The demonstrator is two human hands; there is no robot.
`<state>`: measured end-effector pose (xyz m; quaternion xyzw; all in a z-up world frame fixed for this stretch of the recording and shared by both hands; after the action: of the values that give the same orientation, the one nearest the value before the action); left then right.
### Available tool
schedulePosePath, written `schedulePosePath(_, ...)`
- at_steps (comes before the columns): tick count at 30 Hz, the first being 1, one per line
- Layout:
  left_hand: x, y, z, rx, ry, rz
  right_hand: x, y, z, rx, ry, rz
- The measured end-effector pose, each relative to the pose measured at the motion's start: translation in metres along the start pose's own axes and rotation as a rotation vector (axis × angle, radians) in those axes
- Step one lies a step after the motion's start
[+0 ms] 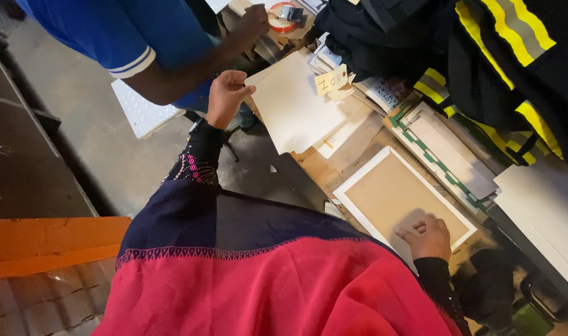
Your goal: Assembling photo frames by cleaning transparent sheets and placing them into frames with backing boards.
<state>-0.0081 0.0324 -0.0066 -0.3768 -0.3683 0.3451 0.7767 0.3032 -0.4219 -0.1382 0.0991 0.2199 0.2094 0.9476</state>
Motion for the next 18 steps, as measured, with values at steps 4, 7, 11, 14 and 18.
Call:
schedulePosePath(4,-0.009,0.001,-0.003,-0.014,0.011,0.01,0.003,0.001,0.003,0.025,0.061,-0.047)
schedulePosePath(7,-0.029,-0.003,-0.01,0.042,-0.025,0.058,0.012,-0.004,-0.008,0.002,0.061,-0.076)
schedulePosePath(11,-0.084,0.038,-0.037,0.026,0.122,0.157,0.039,-0.025,-0.033,0.05,-0.009,-0.01)
schedulePosePath(14,-0.141,0.053,-0.058,0.162,0.344,0.25,0.032,-0.03,-0.033,0.107,-0.023,-0.004)
schedulePosePath(18,-0.244,0.145,-0.078,0.431,0.652,0.292,0.006,0.001,0.002,0.217,0.066,-0.022)
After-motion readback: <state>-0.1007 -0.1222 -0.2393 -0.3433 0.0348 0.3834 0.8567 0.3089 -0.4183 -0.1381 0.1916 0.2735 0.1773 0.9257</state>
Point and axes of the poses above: each hand's wrist, its own x-axis towards the middle knuckle, its own z-axis out of the back of the hand, y = z × x, the point moved 3 cm from there along x, towards the middle knuckle, and after that the axes turned 12 degrees about -z, right-handed, at the moved point
